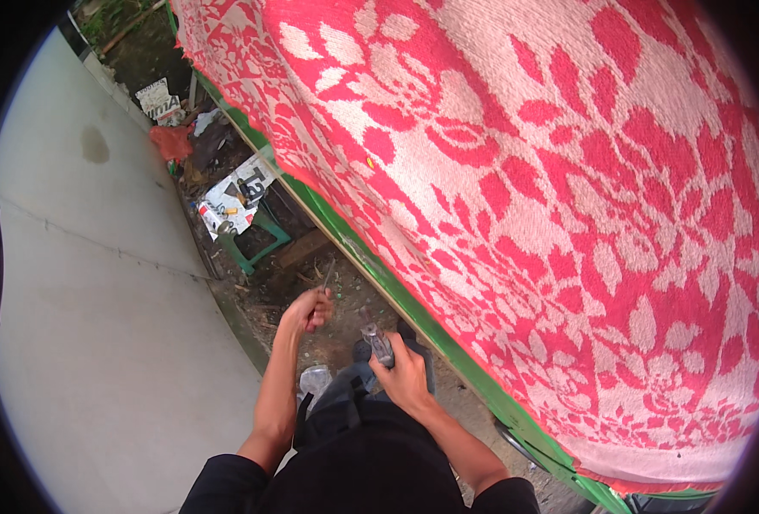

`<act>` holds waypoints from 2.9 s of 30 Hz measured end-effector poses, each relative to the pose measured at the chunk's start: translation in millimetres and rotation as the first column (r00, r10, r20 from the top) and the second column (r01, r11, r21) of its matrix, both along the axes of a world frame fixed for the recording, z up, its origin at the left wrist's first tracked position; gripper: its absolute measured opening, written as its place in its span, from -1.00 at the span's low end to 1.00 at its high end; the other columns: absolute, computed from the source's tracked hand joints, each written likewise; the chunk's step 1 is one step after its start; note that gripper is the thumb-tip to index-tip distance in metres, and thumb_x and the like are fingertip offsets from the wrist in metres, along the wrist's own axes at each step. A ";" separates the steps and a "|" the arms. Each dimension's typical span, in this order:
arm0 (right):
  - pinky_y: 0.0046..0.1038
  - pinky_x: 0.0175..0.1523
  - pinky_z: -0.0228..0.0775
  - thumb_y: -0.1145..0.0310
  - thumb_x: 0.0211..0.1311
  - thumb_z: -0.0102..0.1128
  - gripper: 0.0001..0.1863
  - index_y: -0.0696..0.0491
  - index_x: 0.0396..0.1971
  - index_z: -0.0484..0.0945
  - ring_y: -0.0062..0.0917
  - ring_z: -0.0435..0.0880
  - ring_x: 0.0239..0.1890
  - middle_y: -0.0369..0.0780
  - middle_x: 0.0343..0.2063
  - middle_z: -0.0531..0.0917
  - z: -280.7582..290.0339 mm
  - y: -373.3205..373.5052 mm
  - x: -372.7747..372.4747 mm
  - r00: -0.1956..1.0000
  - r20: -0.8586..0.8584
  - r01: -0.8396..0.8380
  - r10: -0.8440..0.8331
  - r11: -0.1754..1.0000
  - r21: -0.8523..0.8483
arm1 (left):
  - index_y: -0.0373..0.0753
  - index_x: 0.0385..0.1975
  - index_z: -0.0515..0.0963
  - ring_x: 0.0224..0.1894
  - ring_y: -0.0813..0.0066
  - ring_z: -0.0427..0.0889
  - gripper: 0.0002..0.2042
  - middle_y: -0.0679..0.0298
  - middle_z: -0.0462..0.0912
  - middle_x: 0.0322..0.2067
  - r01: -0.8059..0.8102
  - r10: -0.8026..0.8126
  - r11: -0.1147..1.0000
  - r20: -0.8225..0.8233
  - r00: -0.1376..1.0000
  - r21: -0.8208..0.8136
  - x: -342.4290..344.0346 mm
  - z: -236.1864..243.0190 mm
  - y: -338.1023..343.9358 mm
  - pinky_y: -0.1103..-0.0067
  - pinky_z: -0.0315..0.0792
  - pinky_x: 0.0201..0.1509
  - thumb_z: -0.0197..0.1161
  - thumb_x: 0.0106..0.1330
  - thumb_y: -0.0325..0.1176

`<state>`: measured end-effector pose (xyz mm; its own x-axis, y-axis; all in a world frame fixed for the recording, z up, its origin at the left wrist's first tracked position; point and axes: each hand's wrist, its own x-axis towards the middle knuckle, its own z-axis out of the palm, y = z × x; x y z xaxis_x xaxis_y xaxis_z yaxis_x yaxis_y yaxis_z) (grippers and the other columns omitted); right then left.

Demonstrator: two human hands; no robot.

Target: The person uses a scraper to remove material from a green vehicle panel, then applies a substance with a torch and spreads it with a putty knife. The person repeatedly scrapes and applies material to the same area of the panel.

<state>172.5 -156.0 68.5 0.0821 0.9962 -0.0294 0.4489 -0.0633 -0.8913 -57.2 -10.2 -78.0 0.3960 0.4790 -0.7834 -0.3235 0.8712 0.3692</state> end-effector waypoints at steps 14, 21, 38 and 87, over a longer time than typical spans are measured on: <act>-0.31 -0.34 0.49 0.45 0.17 0.32 -0.70 0.12 -0.11 0.49 -0.14 0.73 -0.40 -0.01 -0.48 0.65 -4.9 -2.7 -5.9 0.999 -0.042 -0.013 0.008 0.993 -0.115 | -0.04 -0.26 0.23 -0.73 0.64 0.14 -0.77 0.44 0.15 -0.68 -0.119 0.135 0.959 -0.045 0.990 0.256 18.9 95.0 40.6 0.62 0.01 -0.75 -0.05 0.23 -0.61; -0.35 -0.34 0.48 0.44 0.20 0.31 -0.73 0.12 -0.13 0.50 -0.22 0.73 -0.42 -0.02 -0.48 0.64 -2.8 -0.1 -10.8 0.999 -0.052 -0.022 0.017 0.994 -0.106 | -0.03 -0.27 0.19 -0.73 0.59 0.14 -0.80 0.40 0.15 -0.66 0.062 -0.044 0.989 -0.126 0.991 0.138 47.9 47.1 15.9 0.58 0.02 -0.74 -0.08 0.29 -0.59; -0.39 -0.38 0.47 0.42 0.25 0.31 -0.75 0.14 -0.14 0.50 -0.30 0.73 -0.47 -0.04 -0.52 0.63 -7.1 9.3 -14.6 0.999 -0.044 0.000 -0.005 0.993 -0.122 | -0.04 -0.29 0.20 -0.73 0.60 0.14 -0.81 0.41 0.16 -0.66 0.032 -0.023 0.996 -0.106 0.994 0.086 42.9 46.4 20.5 0.57 0.02 -0.75 -0.08 0.30 -0.58; -0.39 -0.38 0.46 0.40 0.27 0.30 -0.77 0.14 -0.17 0.48 -0.36 0.71 -0.50 -0.05 -0.54 0.63 -7.7 10.3 -13.8 0.999 -0.050 0.010 -0.021 0.981 -0.193 | -0.03 -0.27 0.18 -0.75 0.62 0.14 -0.77 0.43 0.16 -0.68 -0.139 0.139 0.989 0.010 0.990 0.055 62.4 43.0 15.7 0.59 0.01 -0.75 -0.07 0.25 -0.61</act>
